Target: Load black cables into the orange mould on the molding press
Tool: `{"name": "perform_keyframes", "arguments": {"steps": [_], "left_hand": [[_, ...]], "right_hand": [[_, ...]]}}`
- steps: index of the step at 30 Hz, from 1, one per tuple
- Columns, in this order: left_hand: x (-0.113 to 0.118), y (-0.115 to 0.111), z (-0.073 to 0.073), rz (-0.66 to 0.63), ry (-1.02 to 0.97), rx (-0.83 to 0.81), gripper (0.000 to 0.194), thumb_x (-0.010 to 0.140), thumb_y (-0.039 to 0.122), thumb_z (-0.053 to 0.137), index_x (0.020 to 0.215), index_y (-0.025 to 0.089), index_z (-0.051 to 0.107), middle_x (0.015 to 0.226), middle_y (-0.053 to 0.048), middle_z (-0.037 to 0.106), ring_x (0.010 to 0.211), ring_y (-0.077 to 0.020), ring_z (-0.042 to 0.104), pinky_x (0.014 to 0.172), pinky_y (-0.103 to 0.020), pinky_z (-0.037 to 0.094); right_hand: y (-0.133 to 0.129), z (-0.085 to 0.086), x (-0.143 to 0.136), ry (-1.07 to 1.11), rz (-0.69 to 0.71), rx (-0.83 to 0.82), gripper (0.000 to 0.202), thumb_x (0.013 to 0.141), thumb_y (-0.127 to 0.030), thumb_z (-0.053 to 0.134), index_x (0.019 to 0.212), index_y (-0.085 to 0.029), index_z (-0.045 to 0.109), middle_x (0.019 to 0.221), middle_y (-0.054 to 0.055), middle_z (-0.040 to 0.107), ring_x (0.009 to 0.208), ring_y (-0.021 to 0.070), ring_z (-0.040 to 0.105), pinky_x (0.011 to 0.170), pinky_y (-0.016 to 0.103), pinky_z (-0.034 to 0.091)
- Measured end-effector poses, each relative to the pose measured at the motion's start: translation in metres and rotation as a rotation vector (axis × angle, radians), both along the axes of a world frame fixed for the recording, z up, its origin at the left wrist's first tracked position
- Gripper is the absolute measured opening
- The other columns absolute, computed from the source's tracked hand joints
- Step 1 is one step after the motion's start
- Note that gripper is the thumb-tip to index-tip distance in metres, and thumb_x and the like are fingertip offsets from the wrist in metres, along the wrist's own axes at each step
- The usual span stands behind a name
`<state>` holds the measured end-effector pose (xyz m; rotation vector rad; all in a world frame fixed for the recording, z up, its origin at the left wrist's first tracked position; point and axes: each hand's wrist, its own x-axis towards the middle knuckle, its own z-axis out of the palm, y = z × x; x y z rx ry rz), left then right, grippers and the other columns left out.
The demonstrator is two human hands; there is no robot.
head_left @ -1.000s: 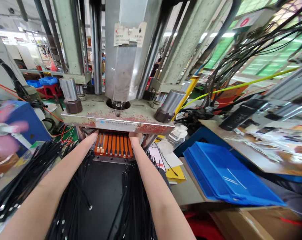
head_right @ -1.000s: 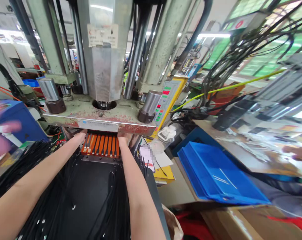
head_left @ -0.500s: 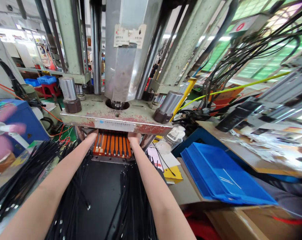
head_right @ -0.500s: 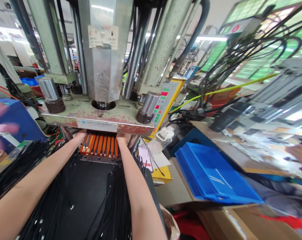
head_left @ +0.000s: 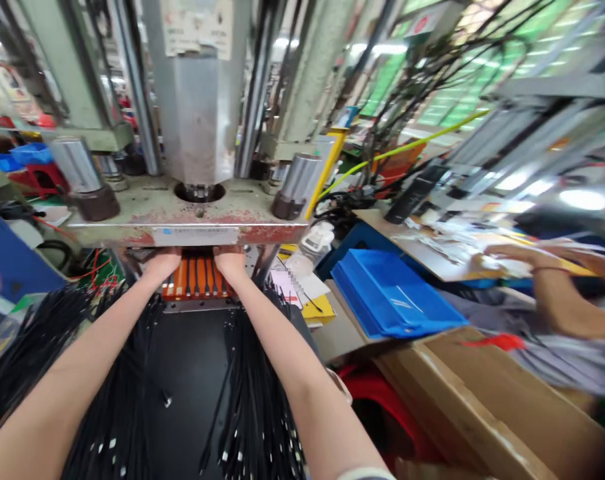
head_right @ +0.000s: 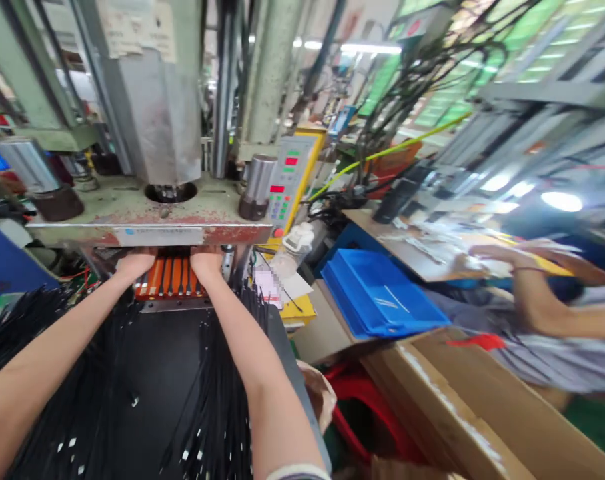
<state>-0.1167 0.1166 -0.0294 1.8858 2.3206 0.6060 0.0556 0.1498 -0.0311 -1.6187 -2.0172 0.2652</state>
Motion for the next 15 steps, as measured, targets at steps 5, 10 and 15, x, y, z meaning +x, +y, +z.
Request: {"name": "perform_keyframes", "arguments": {"steps": [5, 10, 15], "left_hand": [[0.013, -0.006, 0.015, -0.098, -0.104, 0.057, 0.039, 0.091, 0.038, 0.042, 0.117, 0.017, 0.062, 0.128, -0.015, 0.061, 0.126, -0.0349, 0.050, 0.104, -0.051, 0.038], [0.037, -0.029, 0.025, -0.331, -1.149, -0.178, 0.036, 0.078, 0.046, 0.065, 0.093, 0.013, 0.066, 0.090, -0.014, 0.071, 0.094, -0.0307, 0.067, 0.082, -0.043, 0.055], [0.063, -0.067, 0.033, -0.359, -1.540, -0.320, 0.036, 0.067, 0.020, 0.078, 0.098, 0.017, 0.062, 0.086, -0.005, 0.064, 0.069, -0.0176, 0.065, 0.062, -0.033, 0.059]], "right_hand": [[-0.009, 0.009, -0.008, 0.324, 0.001, 0.092, 0.021, 0.088, -0.028, 0.054, 0.100, -0.017, 0.067, 0.106, 0.011, 0.070, 0.105, 0.0246, 0.063, 0.095, 0.034, 0.045], [-0.045, 0.013, 0.010, 0.683, 0.348, 0.024, 0.019, 0.094, -0.025, 0.047, 0.097, -0.018, 0.064, 0.089, 0.003, 0.071, 0.082, 0.0146, 0.068, 0.078, 0.025, 0.051], [-0.077, 0.015, 0.048, 0.458, 0.140, 0.155, 0.015, 0.086, -0.023, 0.060, 0.099, -0.018, 0.065, 0.097, 0.006, 0.066, 0.094, 0.0193, 0.062, 0.086, 0.031, 0.047]]}}
